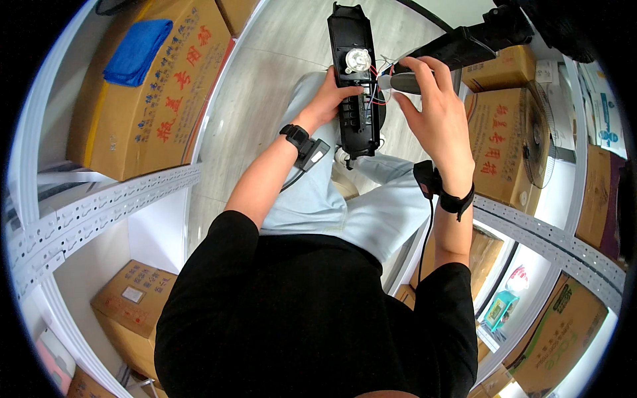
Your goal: The person disassembles a standing fan base using a screwdriver, removes the control panel, and manipulates internal wiring and components. They then reassemble the control panel and secure it back into the base.
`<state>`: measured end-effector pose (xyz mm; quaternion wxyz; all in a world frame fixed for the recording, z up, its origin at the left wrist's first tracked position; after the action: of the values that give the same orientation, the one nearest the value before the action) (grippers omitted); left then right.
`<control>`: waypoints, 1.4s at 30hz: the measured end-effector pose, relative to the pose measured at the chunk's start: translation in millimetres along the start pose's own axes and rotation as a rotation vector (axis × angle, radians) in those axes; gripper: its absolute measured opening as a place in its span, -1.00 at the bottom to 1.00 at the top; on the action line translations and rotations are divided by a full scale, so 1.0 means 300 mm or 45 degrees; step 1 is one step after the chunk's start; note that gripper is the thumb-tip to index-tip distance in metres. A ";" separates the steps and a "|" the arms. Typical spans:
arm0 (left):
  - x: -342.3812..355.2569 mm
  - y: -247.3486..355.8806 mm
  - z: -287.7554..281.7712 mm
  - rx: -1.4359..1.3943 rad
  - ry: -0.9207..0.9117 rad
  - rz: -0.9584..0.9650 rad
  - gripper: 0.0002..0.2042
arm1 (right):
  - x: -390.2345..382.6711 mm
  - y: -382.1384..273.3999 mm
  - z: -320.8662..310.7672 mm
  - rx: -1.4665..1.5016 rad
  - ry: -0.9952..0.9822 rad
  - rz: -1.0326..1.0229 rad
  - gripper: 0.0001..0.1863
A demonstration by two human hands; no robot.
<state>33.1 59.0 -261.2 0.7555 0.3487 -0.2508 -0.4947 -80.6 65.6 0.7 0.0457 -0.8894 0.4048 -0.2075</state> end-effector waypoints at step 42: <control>0.015 -0.020 -0.014 0.017 -0.019 0.021 -0.15 | -0.040 0.064 -0.047 0.216 0.203 0.247 -0.70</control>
<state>34.4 54.4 -268.4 0.7554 0.3478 -0.2626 -0.4894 -106.8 63.0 4.8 0.1082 -0.8197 0.4723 -0.3053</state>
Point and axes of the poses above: each hand's wrist, its own x-axis towards the middle knuckle, its own z-axis out of the palm, y = z × x, the point moved 8 cm from there along x, towards the middle knuckle, and after that the axes turned 15 degrees about z, right-handed, at the moved point
